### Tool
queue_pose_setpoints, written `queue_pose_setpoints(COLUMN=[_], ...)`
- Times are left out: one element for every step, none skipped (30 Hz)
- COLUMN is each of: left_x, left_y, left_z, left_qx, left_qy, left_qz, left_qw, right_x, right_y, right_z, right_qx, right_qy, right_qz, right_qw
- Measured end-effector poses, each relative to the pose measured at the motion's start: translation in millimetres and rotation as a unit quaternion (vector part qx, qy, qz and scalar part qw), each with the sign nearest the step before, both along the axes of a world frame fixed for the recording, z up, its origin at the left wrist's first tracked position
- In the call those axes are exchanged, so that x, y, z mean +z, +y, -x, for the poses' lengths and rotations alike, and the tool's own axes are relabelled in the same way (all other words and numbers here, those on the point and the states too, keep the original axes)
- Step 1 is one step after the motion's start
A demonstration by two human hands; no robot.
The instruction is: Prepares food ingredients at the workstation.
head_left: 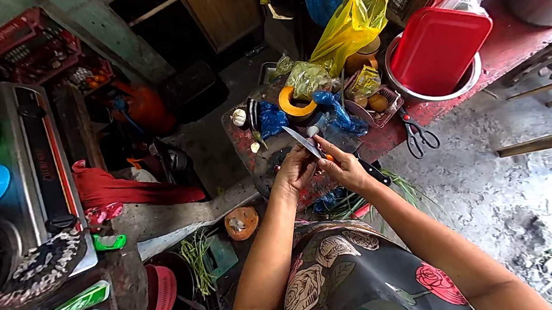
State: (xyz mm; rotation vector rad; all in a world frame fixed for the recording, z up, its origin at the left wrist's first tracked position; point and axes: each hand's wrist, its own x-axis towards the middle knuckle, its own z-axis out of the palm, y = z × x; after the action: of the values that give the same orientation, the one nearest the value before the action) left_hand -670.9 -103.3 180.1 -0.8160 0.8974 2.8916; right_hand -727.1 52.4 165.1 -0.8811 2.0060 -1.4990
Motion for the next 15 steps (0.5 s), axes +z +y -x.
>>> queue_pose_setpoints(left_x=[-1,-2,-1,0,1,2,2,2,3,3,4,4,4,4,4], left_y=[1,1,2,4,5,5,6,7,8,8,9,10,10,11,12], left_z=[0,1,1,1,1,1,1,1,0,0,0,0,0,0,-1], left_qx=[0.004,0.008,0.010,0.015,0.019,0.026,0.029,0.031,0.034,0.035,0.034,0.034,0.032,0.030,0.027], left_qy=[-0.005,-0.012,-0.019,-0.025,-0.027,-0.024,-0.018,-0.012,-0.010,-0.009,-0.012,-0.016,-0.019,-0.023,-0.026], left_qz=[0.006,0.013,0.024,0.029,0.031,0.029,0.027,0.025,0.026,0.030,0.038,0.044,0.056,0.066,0.072], left_qw=[1.000,1.000,0.999,0.999,0.999,0.999,0.999,0.999,0.999,0.999,0.999,0.998,0.998,0.997,0.997], right_x=[-1,-2,-4,-4,-4,-3,-1,-1,-2,-2,-2,-1,0,2,4], right_y=[0,0,0,0,1,2,3,3,4,4,4,4,4,4,5], right_z=[1,1,2,2,2,2,2,2,2,2,2,2,2,2,2], right_qx=[0.002,0.000,-0.004,-0.004,0.002,0.011,0.018,0.019,0.018,0.014,0.010,0.007,-0.002,-0.006,-0.008], right_qy=[-0.008,-0.023,-0.041,-0.060,-0.077,-0.091,-0.101,-0.105,-0.107,-0.108,-0.111,-0.119,-0.131,-0.145,-0.162], right_qz=[0.009,0.022,0.033,0.043,0.050,0.057,0.062,0.066,0.069,0.069,0.067,0.068,0.073,0.075,0.079], right_qw=[1.000,1.000,0.999,0.997,0.996,0.994,0.993,0.992,0.992,0.992,0.992,0.991,0.989,0.987,0.984])
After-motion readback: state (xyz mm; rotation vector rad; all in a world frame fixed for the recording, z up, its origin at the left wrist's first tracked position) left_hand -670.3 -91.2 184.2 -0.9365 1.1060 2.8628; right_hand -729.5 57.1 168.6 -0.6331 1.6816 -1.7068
